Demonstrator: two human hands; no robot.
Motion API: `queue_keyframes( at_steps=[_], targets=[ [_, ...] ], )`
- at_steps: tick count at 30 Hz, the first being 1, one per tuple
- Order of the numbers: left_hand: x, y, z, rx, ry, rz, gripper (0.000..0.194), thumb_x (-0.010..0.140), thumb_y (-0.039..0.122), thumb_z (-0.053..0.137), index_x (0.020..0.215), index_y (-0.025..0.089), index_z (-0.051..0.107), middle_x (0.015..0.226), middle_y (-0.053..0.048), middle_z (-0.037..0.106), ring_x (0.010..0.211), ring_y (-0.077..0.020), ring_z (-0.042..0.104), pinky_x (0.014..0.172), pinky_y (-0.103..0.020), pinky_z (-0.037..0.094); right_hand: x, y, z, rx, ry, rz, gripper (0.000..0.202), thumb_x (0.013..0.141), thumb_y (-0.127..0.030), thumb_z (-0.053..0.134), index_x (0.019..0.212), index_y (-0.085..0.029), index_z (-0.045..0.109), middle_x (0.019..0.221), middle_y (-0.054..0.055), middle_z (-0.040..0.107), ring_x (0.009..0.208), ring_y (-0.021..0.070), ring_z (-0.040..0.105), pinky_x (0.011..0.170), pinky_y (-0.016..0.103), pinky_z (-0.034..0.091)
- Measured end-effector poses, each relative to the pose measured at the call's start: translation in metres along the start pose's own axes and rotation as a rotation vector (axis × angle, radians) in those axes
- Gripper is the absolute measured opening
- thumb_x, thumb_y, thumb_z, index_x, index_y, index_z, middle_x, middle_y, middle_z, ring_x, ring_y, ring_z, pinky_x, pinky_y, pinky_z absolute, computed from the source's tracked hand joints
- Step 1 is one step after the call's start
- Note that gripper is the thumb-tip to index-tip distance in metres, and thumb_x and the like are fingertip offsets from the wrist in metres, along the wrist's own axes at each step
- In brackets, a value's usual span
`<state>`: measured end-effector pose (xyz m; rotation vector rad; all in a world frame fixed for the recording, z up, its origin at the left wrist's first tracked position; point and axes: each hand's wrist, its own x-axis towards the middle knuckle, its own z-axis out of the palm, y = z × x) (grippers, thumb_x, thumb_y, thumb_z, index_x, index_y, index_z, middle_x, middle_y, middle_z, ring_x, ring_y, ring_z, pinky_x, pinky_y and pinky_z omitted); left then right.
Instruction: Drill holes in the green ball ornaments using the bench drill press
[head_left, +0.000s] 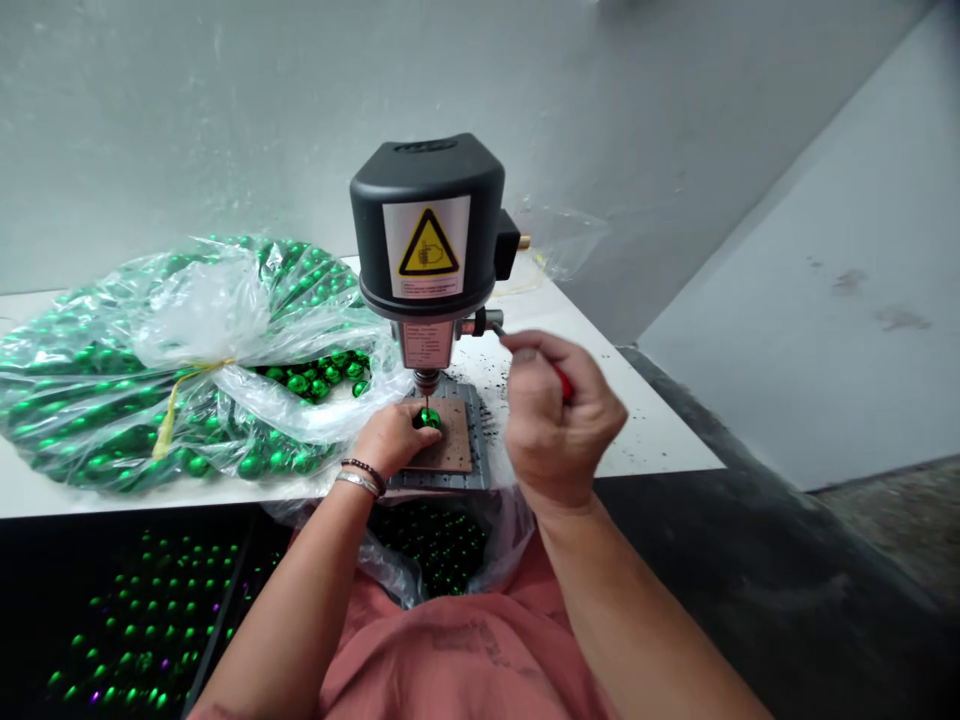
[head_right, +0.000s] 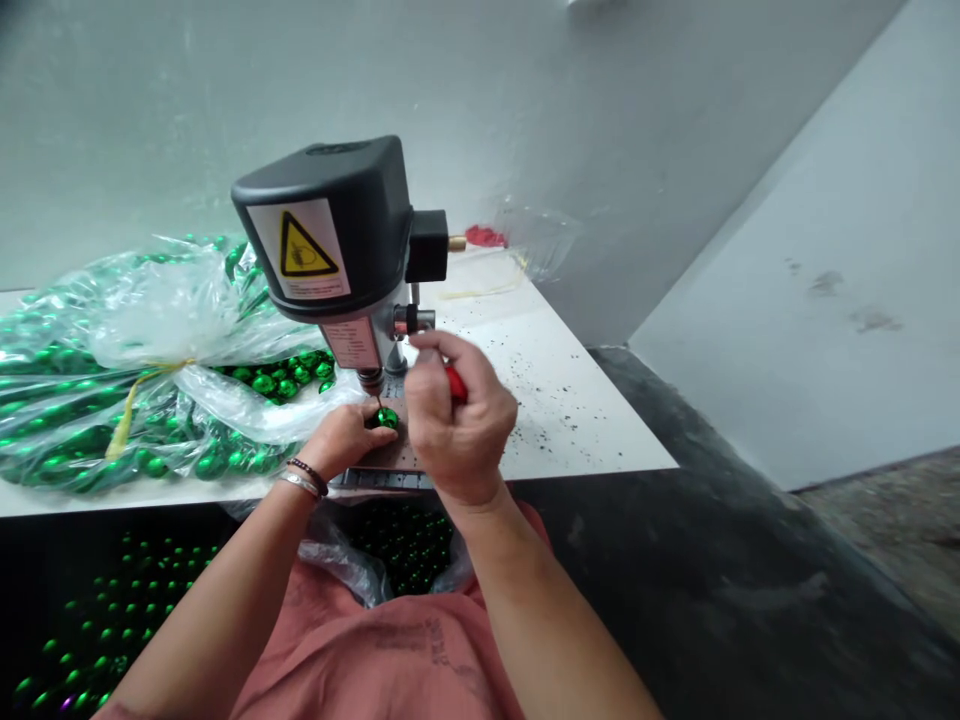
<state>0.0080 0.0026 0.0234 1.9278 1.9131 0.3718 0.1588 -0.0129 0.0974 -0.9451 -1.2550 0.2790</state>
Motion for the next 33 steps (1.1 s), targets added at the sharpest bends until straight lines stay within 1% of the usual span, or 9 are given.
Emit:
queue_keyframes(
  at_steps=[2,6,12,15,18,21,25,28,33],
  targets=[
    [-0.001,-0.001,0.000,-0.005,0.006,0.023,0.022,0.072,0.037,0.057,0.085,0.022,0.066,0.080,-0.002,0.068,0.070,-0.0168,0.059,0.061,-0.025,0.039,0.021,-0.014,0.002,-0.011,-0.008,0.006,0.017,0.079,-0.024,0.050,0.077,-0.017,0.065,0.050,-0.006,0.045,0.044,0.0015,0.036,0.043,0.016,0.032],
    [-0.010,-0.004,0.000,-0.023,0.059,0.040,0.026,0.072,0.035,0.059,0.093,0.021,0.067,0.089,-0.005,0.068,0.079,-0.0186,0.060,0.071,-0.027,0.043,0.052,-0.027,0.005,0.009,-0.135,0.046,0.028,0.083,-0.031,0.046,0.066,-0.015,0.062,0.051,-0.005,0.040,0.047,0.0021,0.037,0.045,0.017,0.033],
    [-0.048,-0.008,-0.007,-0.139,0.089,-0.012,0.046,0.072,0.034,0.061,0.115,0.018,0.060,0.110,-0.009,0.064,0.099,-0.0216,0.058,0.089,-0.031,0.042,0.052,-0.018,0.008,0.053,-0.113,0.028,0.026,0.082,-0.031,0.047,0.065,-0.016,0.061,0.054,-0.003,0.046,0.049,0.0044,0.042,0.042,0.018,0.033],
    [-0.066,-0.008,-0.009,-0.212,-0.009,0.030,0.048,0.068,0.031,0.065,0.115,0.021,0.059,0.108,-0.006,0.065,0.097,-0.0204,0.059,0.087,-0.029,0.043,0.049,-0.017,0.009,0.071,-0.098,0.018,0.024,0.082,-0.029,0.048,0.065,-0.017,0.061,0.056,-0.002,0.047,0.052,0.0056,0.045,0.042,0.019,0.034],
    [-0.074,-0.008,-0.009,-0.283,-0.104,0.049,0.064,0.059,0.036,0.073,0.118,0.019,0.056,0.109,-0.009,0.062,0.099,-0.0222,0.057,0.087,-0.030,0.043,0.048,-0.018,0.008,0.081,-0.095,0.026,0.024,0.082,-0.027,0.047,0.065,-0.017,0.061,0.055,-0.002,0.046,0.052,0.0055,0.045,0.043,0.019,0.035],
    [-0.072,-0.009,-0.005,-0.436,-0.035,-0.056,0.062,0.064,0.044,0.066,0.117,0.015,0.051,0.105,-0.010,0.058,0.094,-0.0217,0.057,0.083,-0.033,0.045,0.046,-0.020,0.006,0.080,-0.106,0.048,0.024,0.081,-0.029,0.048,0.065,-0.016,0.059,0.054,-0.003,0.044,0.050,0.0046,0.043,0.043,0.018,0.034],
    [-0.066,-0.011,0.001,-0.835,-0.032,-0.143,0.040,0.071,0.028,0.057,0.106,0.018,0.041,0.095,-0.002,0.054,0.077,-0.0117,0.055,0.069,-0.026,0.045,0.045,-0.021,0.003,0.047,-0.125,0.048,0.022,0.081,-0.029,0.048,0.066,-0.016,0.059,0.053,-0.004,0.045,0.047,0.0019,0.039,0.043,0.016,0.034],
    [-0.065,-0.012,0.004,-0.868,-0.003,-0.146,0.038,0.068,0.021,0.059,0.100,0.019,0.038,0.084,0.003,0.052,0.074,-0.0087,0.051,0.068,-0.022,0.042,0.045,-0.020,0.003,0.051,-0.132,0.014,0.022,0.082,-0.028,0.047,0.068,-0.016,0.060,0.052,-0.005,0.045,0.045,0.0006,0.038,0.044,0.015,0.035],
    [-0.063,-0.007,0.002,-0.944,0.031,-0.143,0.045,0.063,0.033,0.069,0.093,0.019,0.038,0.076,0.004,0.052,0.068,-0.0088,0.050,0.061,-0.021,0.040,0.045,-0.020,0.003,0.055,-0.135,-0.021,0.024,0.083,-0.031,0.045,0.067,-0.017,0.058,0.051,-0.007,0.045,0.043,-0.0002,0.041,0.043,0.013,0.035]
  ],
)
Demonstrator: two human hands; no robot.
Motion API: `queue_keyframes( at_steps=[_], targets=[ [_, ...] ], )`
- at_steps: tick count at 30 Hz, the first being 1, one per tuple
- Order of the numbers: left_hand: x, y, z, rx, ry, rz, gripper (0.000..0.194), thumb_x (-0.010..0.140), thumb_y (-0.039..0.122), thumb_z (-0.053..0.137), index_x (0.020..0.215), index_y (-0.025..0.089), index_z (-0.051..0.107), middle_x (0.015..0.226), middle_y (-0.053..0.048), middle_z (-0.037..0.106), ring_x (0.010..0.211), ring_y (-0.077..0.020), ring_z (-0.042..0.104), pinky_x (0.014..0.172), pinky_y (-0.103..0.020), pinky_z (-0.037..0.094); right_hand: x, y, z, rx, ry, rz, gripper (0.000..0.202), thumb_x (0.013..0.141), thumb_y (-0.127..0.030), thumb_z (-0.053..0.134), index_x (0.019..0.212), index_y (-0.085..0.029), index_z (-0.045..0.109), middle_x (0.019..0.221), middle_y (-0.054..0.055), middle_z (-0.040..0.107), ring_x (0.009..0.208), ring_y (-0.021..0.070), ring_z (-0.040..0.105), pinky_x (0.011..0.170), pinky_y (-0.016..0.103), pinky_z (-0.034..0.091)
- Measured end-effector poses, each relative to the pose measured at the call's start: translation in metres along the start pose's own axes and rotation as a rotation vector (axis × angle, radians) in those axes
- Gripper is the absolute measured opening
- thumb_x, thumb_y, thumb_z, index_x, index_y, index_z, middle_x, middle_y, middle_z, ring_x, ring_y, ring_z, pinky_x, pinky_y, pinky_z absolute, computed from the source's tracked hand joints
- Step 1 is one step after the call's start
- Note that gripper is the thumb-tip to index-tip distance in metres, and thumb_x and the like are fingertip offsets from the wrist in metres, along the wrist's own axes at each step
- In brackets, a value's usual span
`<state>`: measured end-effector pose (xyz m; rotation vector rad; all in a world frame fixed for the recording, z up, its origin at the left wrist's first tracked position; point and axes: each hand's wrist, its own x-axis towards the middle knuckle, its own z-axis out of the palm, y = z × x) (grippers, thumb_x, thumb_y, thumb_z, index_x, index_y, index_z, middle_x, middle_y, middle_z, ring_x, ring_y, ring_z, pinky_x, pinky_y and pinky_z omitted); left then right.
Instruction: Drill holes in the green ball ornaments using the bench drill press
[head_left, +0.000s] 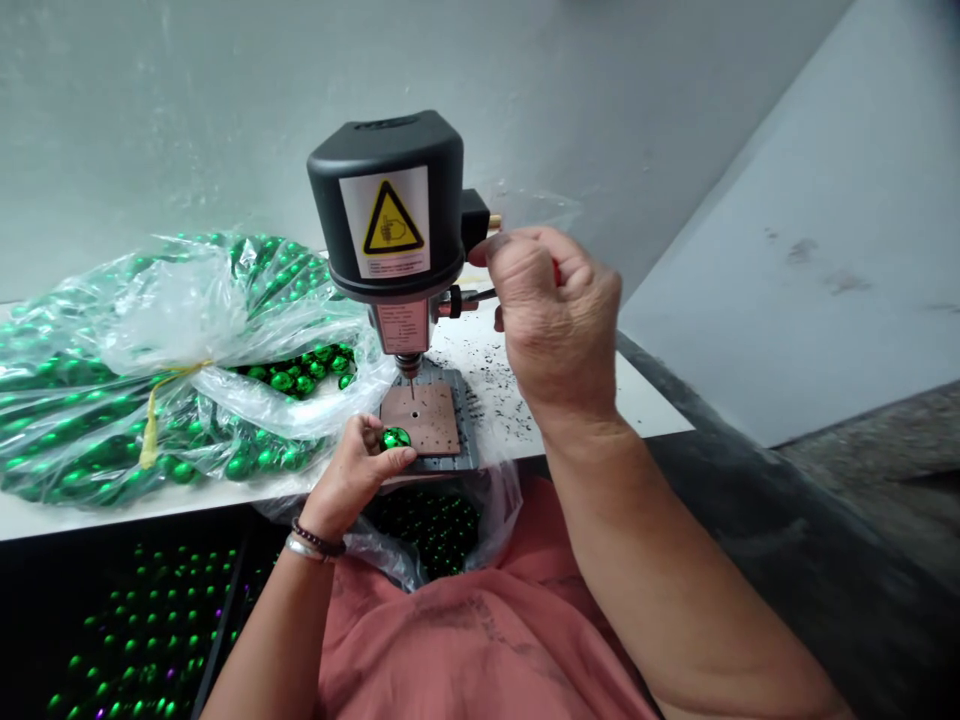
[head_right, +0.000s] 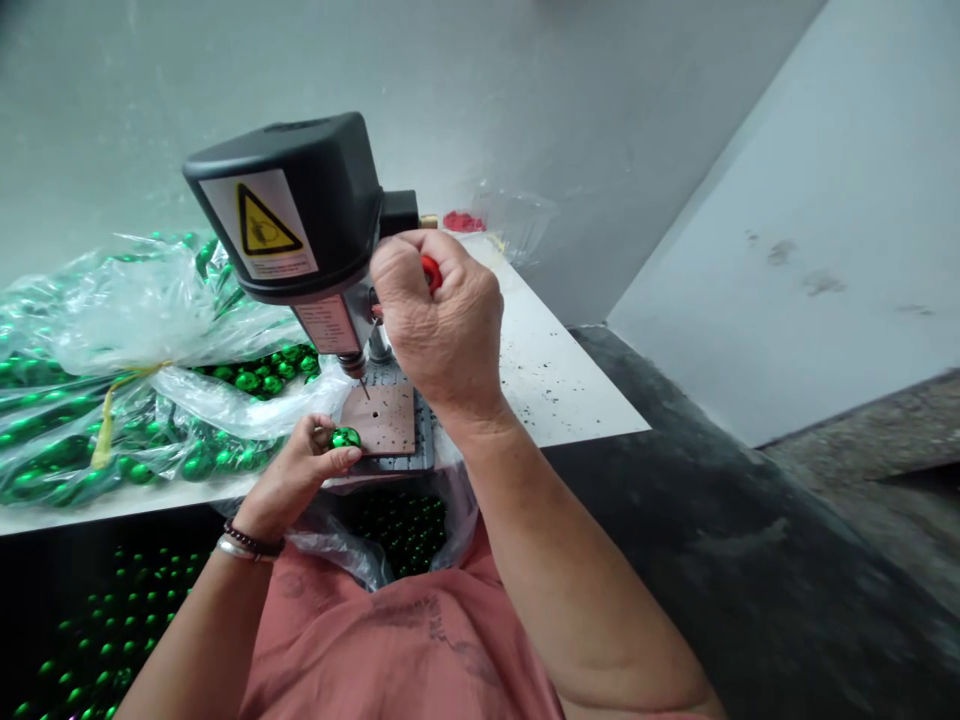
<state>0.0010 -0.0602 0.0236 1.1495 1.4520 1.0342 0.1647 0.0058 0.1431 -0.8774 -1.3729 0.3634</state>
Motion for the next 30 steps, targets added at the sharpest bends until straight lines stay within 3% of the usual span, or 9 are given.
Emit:
queue_keyframes(
  at_steps=[3,6,9,11,13,18,21,30],
  targets=[
    [0.001,0.002,-0.001,0.026,0.005,0.048,0.036,0.072,0.041,0.061,0.095,0.017,0.046,0.074,0.003,0.053,0.062,-0.0082,0.049,0.058,-0.021,0.041,0.000,0.000,-0.001,-0.010,0.001,0.005,0.024,0.083,-0.030,0.046,0.067,-0.017,0.058,0.049,-0.007,0.043,0.044,0.0002,0.043,0.045,0.013,0.037],
    [0.004,-0.001,-0.004,0.153,0.056,0.085,0.042,0.082,0.045,0.045,0.113,0.016,0.049,0.080,-0.001,0.058,0.064,-0.0110,0.054,0.061,-0.025,0.044,0.000,0.000,-0.002,-0.012,-0.010,0.003,0.022,0.082,-0.029,0.047,0.068,-0.017,0.059,0.049,-0.007,0.044,0.045,0.0004,0.042,0.045,0.013,0.037],
    [0.009,-0.003,-0.006,0.378,0.103,0.159,0.047,0.084,0.038,0.042,0.125,0.015,0.045,0.103,-0.009,0.061,0.089,-0.0178,0.059,0.078,-0.031,0.047,0.000,0.000,-0.002,-0.014,-0.019,0.010,0.023,0.082,-0.030,0.047,0.067,-0.017,0.058,0.049,-0.006,0.043,0.045,0.0006,0.041,0.046,0.013,0.037],
    [0.013,-0.003,-0.005,0.533,0.121,0.255,0.047,0.083,0.031,0.044,0.127,0.015,0.045,0.120,-0.012,0.055,0.111,-0.0205,0.051,0.095,-0.035,0.039,0.000,0.000,-0.003,-0.026,-0.021,0.007,0.024,0.083,-0.032,0.046,0.068,-0.017,0.057,0.050,-0.006,0.042,0.045,0.0007,0.041,0.047,0.013,0.038],
    [0.017,-0.002,-0.002,0.626,0.129,0.305,0.049,0.080,0.027,0.048,0.128,0.015,0.044,0.128,-0.013,0.051,0.120,-0.0213,0.045,0.101,-0.036,0.034,-0.001,0.000,-0.003,-0.040,-0.023,0.002,0.025,0.083,-0.034,0.045,0.069,-0.017,0.057,0.050,-0.006,0.040,0.047,0.0008,0.041,0.048,0.013,0.038],
    [0.031,0.000,0.006,0.720,0.192,0.198,0.042,0.073,0.029,0.059,0.113,0.017,0.053,0.104,-0.008,0.063,0.095,-0.0212,0.058,0.085,-0.035,0.044,-0.001,0.002,-0.003,-0.057,-0.034,0.010,0.024,0.084,-0.033,0.044,0.070,-0.018,0.057,0.051,-0.006,0.038,0.049,0.0015,0.041,0.050,0.014,0.038],
    [0.040,-0.003,0.007,0.754,0.171,0.180,0.036,0.070,0.032,0.063,0.103,0.020,0.057,0.093,-0.005,0.065,0.084,-0.0192,0.059,0.077,-0.032,0.044,-0.001,0.002,-0.004,-0.076,-0.038,0.001,0.024,0.084,-0.032,0.043,0.070,-0.018,0.056,0.052,-0.006,0.038,0.049,0.0017,0.041,0.049,0.014,0.038],
    [0.050,0.000,0.009,0.811,0.132,0.189,0.042,0.068,0.032,0.066,0.108,0.020,0.057,0.100,-0.005,0.065,0.091,-0.0194,0.059,0.080,-0.030,0.043,-0.001,0.001,-0.005,-0.060,-0.042,0.009,0.023,0.083,-0.032,0.045,0.070,-0.018,0.056,0.054,-0.006,0.042,0.051,0.0017,0.042,0.050,0.014,0.040]
  ],
)
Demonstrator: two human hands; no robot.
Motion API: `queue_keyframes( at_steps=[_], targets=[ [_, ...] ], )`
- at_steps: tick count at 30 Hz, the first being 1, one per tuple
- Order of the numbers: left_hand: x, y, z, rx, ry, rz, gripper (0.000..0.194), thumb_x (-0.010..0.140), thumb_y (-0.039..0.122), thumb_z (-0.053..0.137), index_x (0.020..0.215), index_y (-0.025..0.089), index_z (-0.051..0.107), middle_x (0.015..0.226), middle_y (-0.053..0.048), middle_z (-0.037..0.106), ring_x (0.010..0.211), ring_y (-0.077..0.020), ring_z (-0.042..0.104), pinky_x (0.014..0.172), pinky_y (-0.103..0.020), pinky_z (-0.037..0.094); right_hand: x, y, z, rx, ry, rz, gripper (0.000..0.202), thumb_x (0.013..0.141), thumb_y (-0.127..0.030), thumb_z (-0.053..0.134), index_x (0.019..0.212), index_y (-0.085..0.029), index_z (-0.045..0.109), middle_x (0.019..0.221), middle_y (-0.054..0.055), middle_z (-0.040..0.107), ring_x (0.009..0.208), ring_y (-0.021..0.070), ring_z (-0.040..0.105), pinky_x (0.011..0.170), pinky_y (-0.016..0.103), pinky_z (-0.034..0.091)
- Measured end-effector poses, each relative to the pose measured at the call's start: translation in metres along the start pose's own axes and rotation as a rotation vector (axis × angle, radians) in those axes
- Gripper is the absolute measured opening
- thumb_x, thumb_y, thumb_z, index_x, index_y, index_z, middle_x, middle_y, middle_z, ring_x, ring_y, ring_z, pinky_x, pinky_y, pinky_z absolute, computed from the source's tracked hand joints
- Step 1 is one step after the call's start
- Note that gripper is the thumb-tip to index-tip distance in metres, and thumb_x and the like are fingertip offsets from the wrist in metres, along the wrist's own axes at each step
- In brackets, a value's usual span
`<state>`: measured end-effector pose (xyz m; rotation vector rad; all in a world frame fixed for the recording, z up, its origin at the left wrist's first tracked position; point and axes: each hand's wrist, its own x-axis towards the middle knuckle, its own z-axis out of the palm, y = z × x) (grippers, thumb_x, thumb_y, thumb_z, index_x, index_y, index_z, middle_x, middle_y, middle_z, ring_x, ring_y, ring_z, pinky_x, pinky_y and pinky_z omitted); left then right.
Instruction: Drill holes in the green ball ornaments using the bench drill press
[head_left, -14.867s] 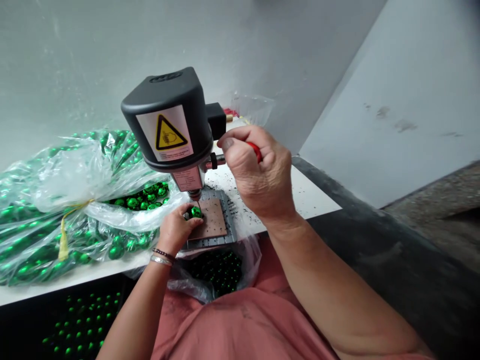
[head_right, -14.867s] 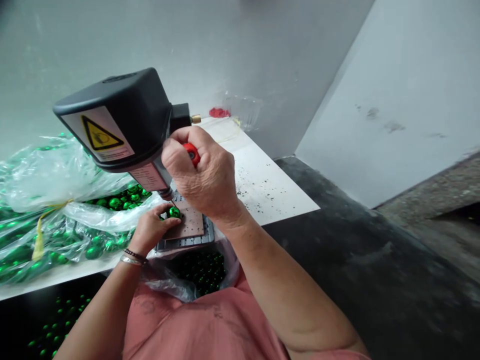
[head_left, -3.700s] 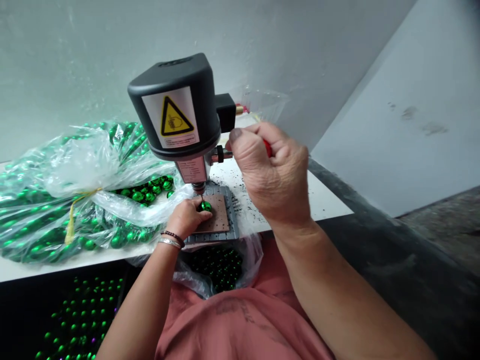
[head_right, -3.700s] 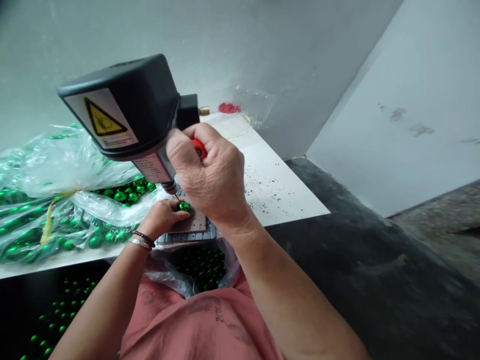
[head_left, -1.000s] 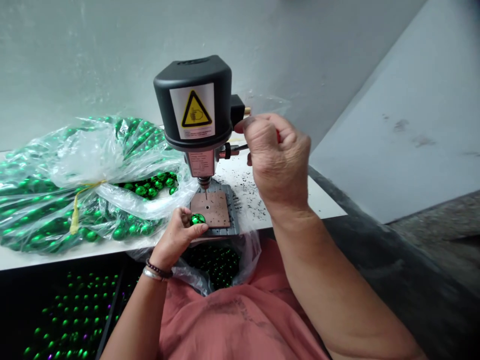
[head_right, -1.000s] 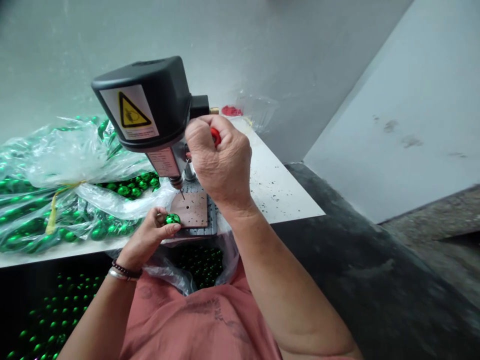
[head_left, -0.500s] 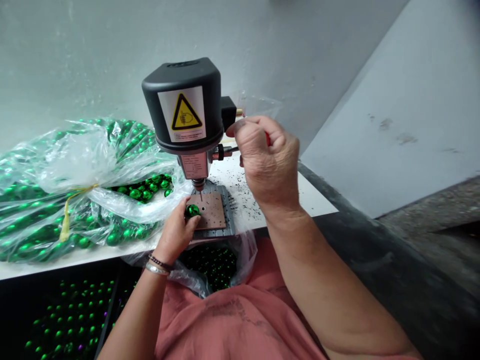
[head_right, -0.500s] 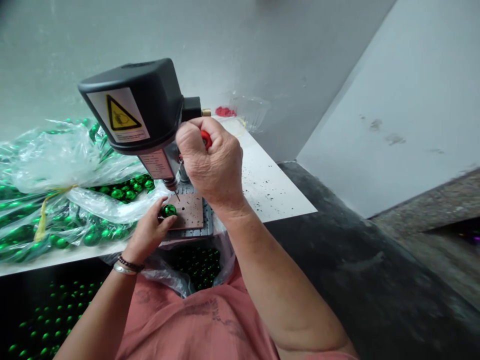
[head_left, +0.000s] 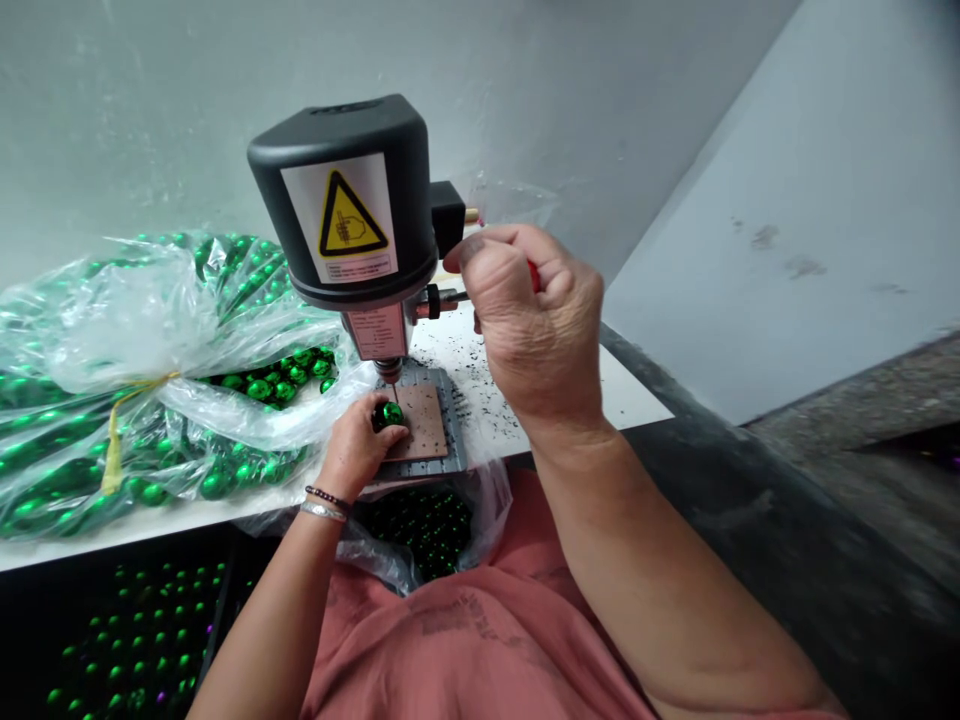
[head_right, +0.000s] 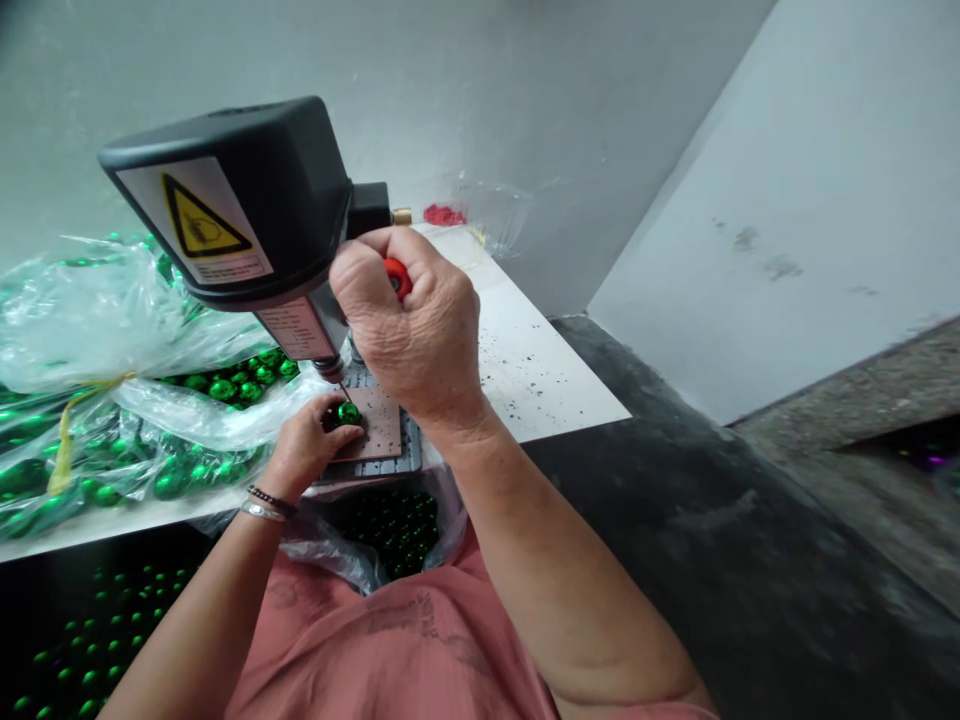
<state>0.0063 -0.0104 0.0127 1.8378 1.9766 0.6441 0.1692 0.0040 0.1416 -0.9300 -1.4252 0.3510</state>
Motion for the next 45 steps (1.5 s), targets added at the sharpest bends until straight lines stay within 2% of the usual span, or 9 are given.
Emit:
queue_keyframes(
  at_steps=[8,14,17,21,31,38,42,45],
  targets=[
    [0.009,0.001,0.003,0.027,-0.020,0.081,0.044,0.068,0.032,0.067,0.107,0.016,0.058,0.104,-0.009,0.063,0.096,-0.0216,0.057,0.085,-0.033,0.044,0.000,0.000,0.000,-0.006,-0.007,-0.012,0.023,0.084,-0.032,0.044,0.071,-0.018,0.057,0.054,-0.006,0.044,0.050,0.0014,0.043,0.049,0.015,0.039],
    [0.000,0.004,0.002,0.001,-0.035,0.130,0.045,0.080,0.032,0.053,0.122,0.015,0.052,0.121,-0.012,0.057,0.111,-0.0227,0.053,0.096,-0.034,0.039,-0.001,0.001,0.000,0.002,-0.016,-0.005,0.024,0.084,-0.033,0.043,0.072,-0.018,0.056,0.055,-0.006,0.044,0.054,0.0020,0.046,0.050,0.015,0.039],
    [-0.001,0.005,0.001,0.008,-0.024,0.094,0.046,0.081,0.031,0.051,0.123,0.013,0.053,0.123,-0.013,0.057,0.113,-0.0229,0.053,0.097,-0.033,0.039,-0.002,-0.001,-0.001,0.026,-0.032,0.036,0.024,0.084,-0.034,0.043,0.073,-0.018,0.056,0.058,-0.005,0.046,0.057,0.0029,0.047,0.051,0.016,0.039],
    [0.000,0.006,0.001,0.021,-0.029,0.062,0.045,0.078,0.033,0.056,0.120,0.016,0.057,0.121,-0.010,0.060,0.109,-0.0220,0.056,0.095,-0.032,0.041,-0.004,-0.004,-0.003,0.072,-0.070,0.092,0.025,0.084,-0.037,0.041,0.075,-0.019,0.055,0.061,-0.004,0.046,0.059,0.0034,0.046,0.053,0.017,0.040],
    [0.002,0.008,0.003,-0.068,-0.045,-0.025,0.046,0.073,0.032,0.060,0.117,0.018,0.059,0.121,-0.008,0.060,0.112,-0.0212,0.054,0.096,-0.031,0.038,-0.008,-0.008,-0.004,0.100,-0.063,0.156,0.021,0.082,-0.035,0.046,0.073,-0.020,0.057,0.056,-0.006,0.042,0.050,0.0016,0.036,0.049,0.018,0.034],
    [-0.004,0.007,0.009,-0.235,0.018,-0.112,0.042,0.074,0.034,0.058,0.113,0.021,0.061,0.097,-0.002,0.070,0.090,-0.0199,0.062,0.080,-0.028,0.045,-0.008,-0.010,-0.005,0.067,-0.076,0.164,0.023,0.083,-0.037,0.044,0.075,-0.020,0.057,0.057,-0.005,0.044,0.052,0.0022,0.038,0.051,0.019,0.034],
    [-0.004,0.006,0.007,-0.145,0.013,-0.118,0.041,0.073,0.034,0.057,0.112,0.022,0.062,0.094,-0.003,0.070,0.089,-0.0210,0.062,0.079,-0.030,0.045,-0.008,-0.010,-0.006,0.049,-0.084,0.159,0.024,0.083,-0.037,0.043,0.076,-0.020,0.057,0.059,-0.005,0.044,0.054,0.0027,0.040,0.052,0.019,0.034],
    [-0.003,0.006,0.003,-0.056,0.019,-0.096,0.041,0.074,0.035,0.058,0.112,0.021,0.063,0.100,-0.006,0.069,0.093,-0.0224,0.061,0.082,-0.032,0.044,-0.009,-0.009,-0.006,0.056,-0.086,0.154,0.023,0.083,-0.036,0.043,0.076,-0.020,0.057,0.060,-0.005,0.045,0.054,0.0027,0.040,0.052,0.019,0.035]
  ],
)
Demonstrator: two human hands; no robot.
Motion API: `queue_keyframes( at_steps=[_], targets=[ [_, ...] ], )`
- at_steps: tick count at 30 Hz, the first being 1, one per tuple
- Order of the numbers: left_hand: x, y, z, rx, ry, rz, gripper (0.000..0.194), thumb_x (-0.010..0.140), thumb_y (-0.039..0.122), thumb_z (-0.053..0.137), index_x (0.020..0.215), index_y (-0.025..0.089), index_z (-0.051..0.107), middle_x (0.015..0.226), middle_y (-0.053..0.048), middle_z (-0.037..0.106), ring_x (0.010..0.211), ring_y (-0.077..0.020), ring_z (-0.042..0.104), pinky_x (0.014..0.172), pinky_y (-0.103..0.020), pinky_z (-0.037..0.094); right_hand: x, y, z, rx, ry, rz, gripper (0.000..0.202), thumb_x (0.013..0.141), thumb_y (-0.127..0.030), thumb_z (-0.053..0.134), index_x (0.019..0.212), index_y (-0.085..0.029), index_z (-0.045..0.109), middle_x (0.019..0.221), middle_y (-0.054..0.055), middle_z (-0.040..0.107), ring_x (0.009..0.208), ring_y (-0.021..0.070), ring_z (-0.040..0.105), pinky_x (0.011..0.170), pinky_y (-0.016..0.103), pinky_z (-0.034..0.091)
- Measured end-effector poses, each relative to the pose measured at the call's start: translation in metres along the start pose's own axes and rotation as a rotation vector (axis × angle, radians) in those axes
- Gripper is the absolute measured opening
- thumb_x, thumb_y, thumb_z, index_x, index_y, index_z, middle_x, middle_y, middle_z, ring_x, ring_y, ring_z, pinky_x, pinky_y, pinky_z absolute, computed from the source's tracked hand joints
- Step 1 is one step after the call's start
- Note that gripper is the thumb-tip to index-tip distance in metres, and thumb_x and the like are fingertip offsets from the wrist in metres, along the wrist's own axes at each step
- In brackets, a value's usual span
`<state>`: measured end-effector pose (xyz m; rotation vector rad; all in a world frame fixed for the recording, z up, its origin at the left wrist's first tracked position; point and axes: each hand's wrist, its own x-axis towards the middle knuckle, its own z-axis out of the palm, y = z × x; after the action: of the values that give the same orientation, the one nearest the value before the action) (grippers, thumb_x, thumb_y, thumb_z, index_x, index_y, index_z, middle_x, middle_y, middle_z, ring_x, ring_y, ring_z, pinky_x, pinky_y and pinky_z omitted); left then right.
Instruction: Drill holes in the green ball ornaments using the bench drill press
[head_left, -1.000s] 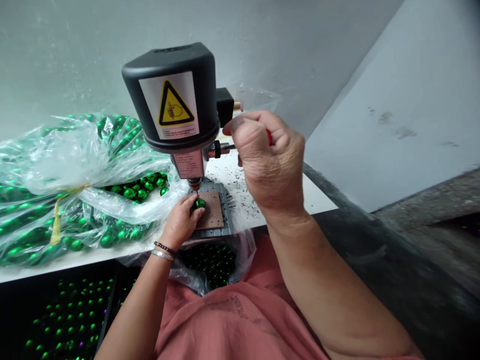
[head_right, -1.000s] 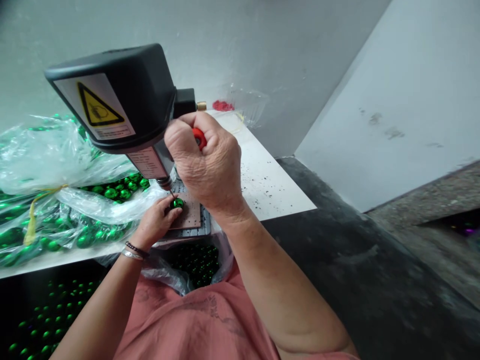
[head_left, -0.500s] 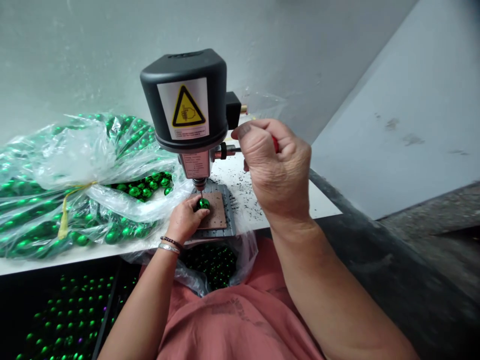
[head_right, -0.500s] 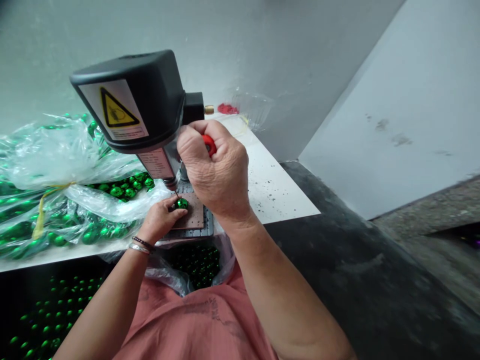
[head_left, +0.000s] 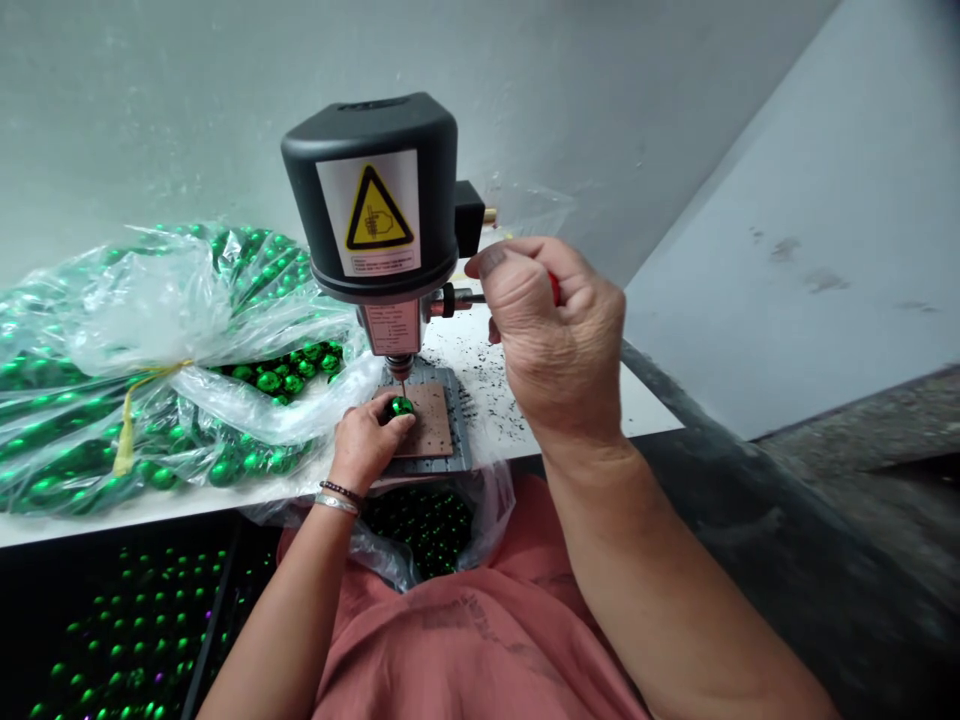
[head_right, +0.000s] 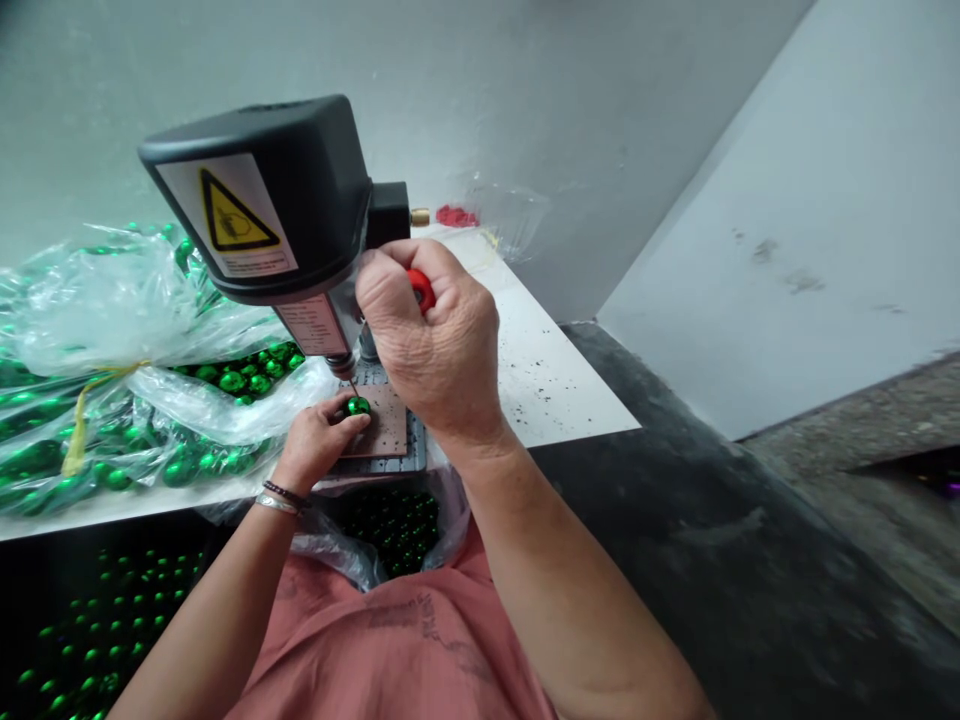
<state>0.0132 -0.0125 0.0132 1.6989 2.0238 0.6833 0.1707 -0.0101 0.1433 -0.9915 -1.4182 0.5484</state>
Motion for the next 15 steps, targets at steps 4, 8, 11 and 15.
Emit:
queue_keyframes(
  at_steps=[4,8,11,15],
  targets=[
    [0.0028,0.0014,-0.0033,0.000,-0.027,0.022,0.043,0.073,0.034,0.059,0.114,0.019,0.062,0.111,-0.007,0.066,0.100,-0.0210,0.060,0.089,-0.029,0.042,-0.0002,0.0020,0.0011,0.006,0.005,-0.007,0.022,0.083,-0.036,0.043,0.076,-0.020,0.056,0.061,-0.005,0.046,0.054,0.0028,0.039,0.050,0.018,0.035],
    [0.0054,0.0017,-0.0038,-0.043,-0.066,0.003,0.046,0.070,0.032,0.063,0.115,0.020,0.062,0.107,-0.005,0.068,0.094,-0.0198,0.062,0.085,-0.028,0.044,-0.0002,0.0045,0.0032,0.019,0.026,-0.024,0.020,0.083,-0.035,0.045,0.075,-0.021,0.057,0.060,-0.005,0.046,0.053,0.0026,0.039,0.049,0.019,0.034],
    [0.0059,0.0005,-0.0026,-0.063,-0.072,-0.018,0.047,0.069,0.033,0.064,0.115,0.022,0.062,0.099,-0.003,0.070,0.089,-0.0194,0.063,0.082,-0.028,0.045,-0.0012,0.0058,0.0039,0.054,0.033,-0.022,0.018,0.083,-0.033,0.047,0.074,-0.022,0.058,0.057,-0.005,0.046,0.050,0.0024,0.038,0.047,0.019,0.033],
    [0.0034,-0.0022,0.0001,-0.158,-0.065,-0.043,0.048,0.068,0.031,0.064,0.115,0.022,0.062,0.096,-0.002,0.070,0.086,-0.0183,0.063,0.079,-0.027,0.046,-0.0049,0.0076,0.0030,0.076,0.042,-0.008,0.014,0.080,-0.031,0.051,0.073,-0.022,0.060,0.056,-0.005,0.046,0.049,0.0027,0.037,0.046,0.019,0.033]
  ],
)
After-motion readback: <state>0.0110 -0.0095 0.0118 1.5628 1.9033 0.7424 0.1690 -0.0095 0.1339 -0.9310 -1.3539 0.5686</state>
